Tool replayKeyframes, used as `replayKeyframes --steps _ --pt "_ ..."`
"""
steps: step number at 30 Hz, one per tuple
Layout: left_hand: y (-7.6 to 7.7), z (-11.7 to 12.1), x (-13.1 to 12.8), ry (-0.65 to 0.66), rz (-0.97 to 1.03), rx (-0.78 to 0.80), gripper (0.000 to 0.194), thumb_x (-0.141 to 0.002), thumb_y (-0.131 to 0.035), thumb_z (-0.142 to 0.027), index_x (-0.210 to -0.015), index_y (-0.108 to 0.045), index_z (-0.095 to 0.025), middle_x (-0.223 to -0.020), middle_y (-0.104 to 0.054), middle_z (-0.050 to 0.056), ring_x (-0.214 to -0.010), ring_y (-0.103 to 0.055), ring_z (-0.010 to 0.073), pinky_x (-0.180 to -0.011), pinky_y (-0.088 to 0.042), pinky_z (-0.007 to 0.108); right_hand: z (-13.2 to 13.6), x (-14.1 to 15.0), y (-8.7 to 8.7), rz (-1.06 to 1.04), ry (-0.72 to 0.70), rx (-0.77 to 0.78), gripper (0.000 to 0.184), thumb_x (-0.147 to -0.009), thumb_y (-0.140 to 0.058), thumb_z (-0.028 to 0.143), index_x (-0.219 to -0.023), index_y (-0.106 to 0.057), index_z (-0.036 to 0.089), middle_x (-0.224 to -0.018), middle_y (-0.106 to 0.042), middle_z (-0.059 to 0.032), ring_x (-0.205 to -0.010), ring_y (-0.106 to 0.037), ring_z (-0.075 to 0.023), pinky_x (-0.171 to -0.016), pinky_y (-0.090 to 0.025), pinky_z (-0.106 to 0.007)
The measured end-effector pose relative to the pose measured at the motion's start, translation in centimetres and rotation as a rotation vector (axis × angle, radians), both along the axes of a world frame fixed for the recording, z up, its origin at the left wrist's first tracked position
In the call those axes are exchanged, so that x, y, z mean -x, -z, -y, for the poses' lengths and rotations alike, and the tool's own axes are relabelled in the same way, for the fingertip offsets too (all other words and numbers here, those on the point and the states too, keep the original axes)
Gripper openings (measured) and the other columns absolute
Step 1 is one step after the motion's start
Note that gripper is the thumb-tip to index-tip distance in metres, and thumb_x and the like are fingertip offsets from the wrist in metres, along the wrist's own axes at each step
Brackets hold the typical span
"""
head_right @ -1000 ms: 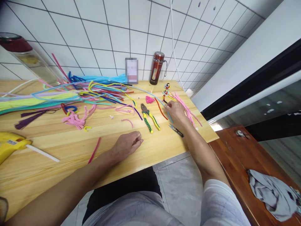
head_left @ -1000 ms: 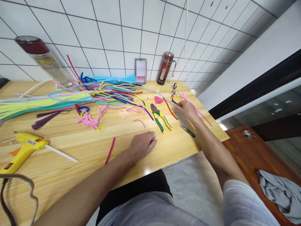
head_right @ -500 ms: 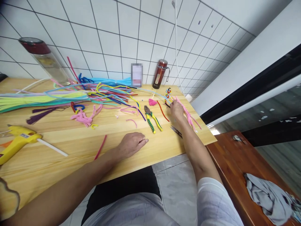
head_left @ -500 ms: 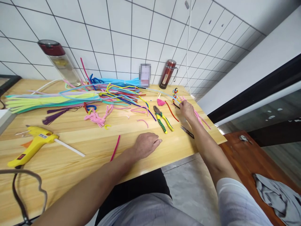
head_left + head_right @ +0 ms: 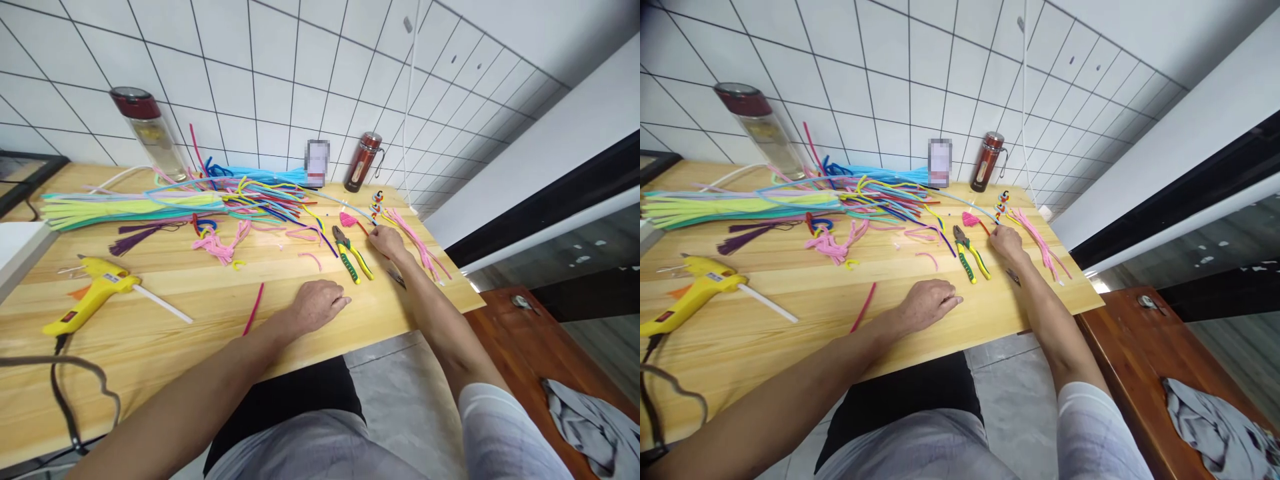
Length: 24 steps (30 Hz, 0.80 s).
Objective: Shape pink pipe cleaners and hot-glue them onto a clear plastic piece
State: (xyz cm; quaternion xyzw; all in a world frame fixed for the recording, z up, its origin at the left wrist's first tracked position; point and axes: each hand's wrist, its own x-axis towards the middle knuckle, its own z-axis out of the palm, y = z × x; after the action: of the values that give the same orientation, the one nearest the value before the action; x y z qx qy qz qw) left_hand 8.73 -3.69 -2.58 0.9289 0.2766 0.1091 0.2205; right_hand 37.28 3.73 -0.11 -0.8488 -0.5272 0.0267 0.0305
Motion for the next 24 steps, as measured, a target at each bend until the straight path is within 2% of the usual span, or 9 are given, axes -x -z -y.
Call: replayKeyframes --steps 5,7,9,12,15,18,21,24 --pt "-0.1 0.0 0.0 0.015 -0.012 0.002 0.036 -0.105 -0.049 -0.041 -0.088 -0.071 -0.018 -0.095 -0.074 0.009 -0.094 -0.07 0.0246 -0.081 -0.051 0.035 0.4 0.4 -1.0 0.008 0.02 -0.029 0.03 -0.087 -0.055 0.02 -0.107 -0.077 0.015 -0.109 -0.079 -0.0192 -0.102 -0.072 -0.0321 -0.081 -0.049 -0.036" --pt "-0.6 0.1 0.1 0.02 -0.037 0.013 0.032 -0.103 -0.053 -0.042 -0.09 -0.07 -0.019 -0.097 -0.074 0.009 -0.094 -0.07 0.0246 -0.08 -0.052 0.034 0.6 1.1 -1.5 0.004 -0.008 -0.049 0.029 -0.089 -0.055 0.022 -0.109 -0.076 0.017 -0.111 -0.079 -0.017 -0.103 -0.072 -0.0307 -0.082 -0.049 -0.035" --pt "-1.4 0.1 0.1 0.028 -0.065 0.011 0.025 -0.101 -0.057 -0.04 -0.096 -0.069 -0.019 -0.103 -0.074 0.009 -0.097 -0.07 0.0245 -0.08 -0.053 0.034 0.7 2.4 -1.9 -0.023 -0.081 -0.084 0.026 -0.091 -0.056 0.027 -0.108 -0.075 0.02 -0.112 -0.079 -0.0119 -0.103 -0.071 -0.0273 -0.084 -0.048 -0.033" --pt "-3.0 0.5 0.2 0.058 -0.102 -0.048 0.019 -0.102 -0.057 -0.032 -0.107 -0.068 -0.018 -0.114 -0.074 0.011 -0.106 -0.071 0.0264 -0.086 -0.054 0.035 0.5 5.0 -2.3 -0.101 -0.266 -0.162 0.021 -0.092 -0.059 0.031 -0.101 -0.075 0.022 -0.104 -0.08 -0.0073 -0.096 -0.071 -0.0235 -0.082 -0.047 -0.03" --pt "-4.5 0.8 0.5 0.085 -0.161 -0.09 0.019 -0.101 -0.058 -0.03 -0.11 -0.068 -0.017 -0.111 -0.076 0.013 -0.106 -0.073 0.0299 -0.087 -0.055 0.039 -0.4 8.3 -2.3 -0.159 -0.433 -0.18 0.02 -0.092 -0.06 0.03 -0.098 -0.076 0.022 -0.099 -0.08 -0.0062 -0.091 -0.07 -0.0219 -0.081 -0.047 -0.029" --pt "-5.6 0.7 1.4 0.051 -0.21 -0.108 0.021 -0.1 -0.06 -0.033 -0.107 -0.07 -0.017 -0.107 -0.077 0.014 -0.101 -0.074 0.0325 -0.083 -0.055 0.041 -2.1 10.6 -2.0 -0.125 -0.508 -0.157 0.024 -0.091 -0.059 0.026 -0.106 -0.078 0.022 -0.108 -0.079 -0.0072 -0.1 -0.069 -0.0228 -0.087 -0.048 -0.03" --pt "-5.8 -0.3 2.9 -0.038 -0.205 -0.14 0.023 -0.101 -0.057 -0.035 -0.106 -0.071 -0.017 -0.108 -0.077 0.014 -0.101 -0.074 0.0316 -0.082 -0.054 0.04 -4.1 10.2 -1.9 -0.072 -0.437 -0.177 0.034 -0.091 -0.057 0.023 -0.118 -0.077 0.021 -0.125 -0.076 -0.0098 -0.117 -0.066 -0.0255 -0.098 -0.048 -0.033" --pt "-5.1 -1.7 4.4 -0.174 -0.154 -0.142 0.023 -0.102 -0.055 -0.034 -0.101 -0.072 -0.019 -0.104 -0.078 0.012 -0.098 -0.073 0.0278 -0.08 -0.051 0.036 -5.4 6.8 -2.3 -0.061 -0.226 -0.197 0.04 -0.092 -0.053 0.021 -0.125 -0.075 0.018 -0.13 -0.074 -0.0136 -0.119 -0.066 -0.0282 -0.098 -0.049 -0.036"
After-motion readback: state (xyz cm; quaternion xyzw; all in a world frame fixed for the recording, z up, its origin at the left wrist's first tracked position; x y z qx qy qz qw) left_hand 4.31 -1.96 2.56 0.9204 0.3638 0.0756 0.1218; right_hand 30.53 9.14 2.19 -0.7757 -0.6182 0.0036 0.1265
